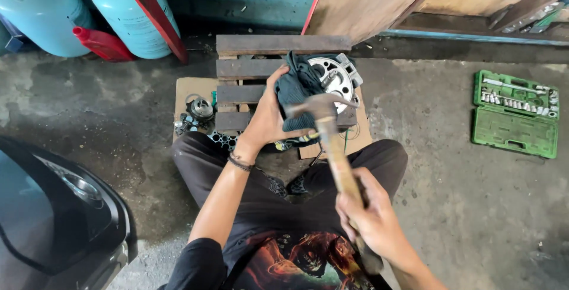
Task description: The person sits on the floor and repeatedly strikes a metal engine component with a hammer while holding it with a cloth. They rotate the part to hit different sides, occasionally adjusting the cloth and the part's position on a wooden block.
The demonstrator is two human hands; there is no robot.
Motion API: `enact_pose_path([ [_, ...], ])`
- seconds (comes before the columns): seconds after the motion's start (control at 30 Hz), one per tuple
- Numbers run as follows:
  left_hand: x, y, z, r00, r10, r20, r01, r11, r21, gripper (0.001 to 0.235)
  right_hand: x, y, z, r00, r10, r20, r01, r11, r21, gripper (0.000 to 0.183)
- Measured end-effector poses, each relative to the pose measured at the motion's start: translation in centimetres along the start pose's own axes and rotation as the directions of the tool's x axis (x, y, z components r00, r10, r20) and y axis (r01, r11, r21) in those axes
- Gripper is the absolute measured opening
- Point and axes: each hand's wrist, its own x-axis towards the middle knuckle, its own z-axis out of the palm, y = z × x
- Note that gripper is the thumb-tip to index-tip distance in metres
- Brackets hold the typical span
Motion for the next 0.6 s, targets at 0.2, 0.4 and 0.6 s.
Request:
enact_pose_path([
  [0.2, 1.4, -2.0, -0.2, 0.996, 0.041, 0.081, -0.02, 0.967, -0.255, 0.145, 2.7, 4.9, 0.5, 0.939, -0.172, -0.299, 0.177, 0.984, -0.013, 0.018],
  [0.4, 3.2, -3.8, -1.3, 0.982, 0.004, 0.191, 0.064, 0.936, -0.347, 0.153, 10.9, 7.4, -1.8, 0.732, -0.286, -0.619, 0.311, 0.948, -0.07, 0.021],
  [0.6, 2.2, -1.9, 0.0, 1.0, -0.022, 0.016, 0.026, 0.965, -0.262, 0.112, 13.7, 4.3, -1.3, 0.781, -0.14, -0.608, 0.175, 0.984, -0.001, 0.04],
])
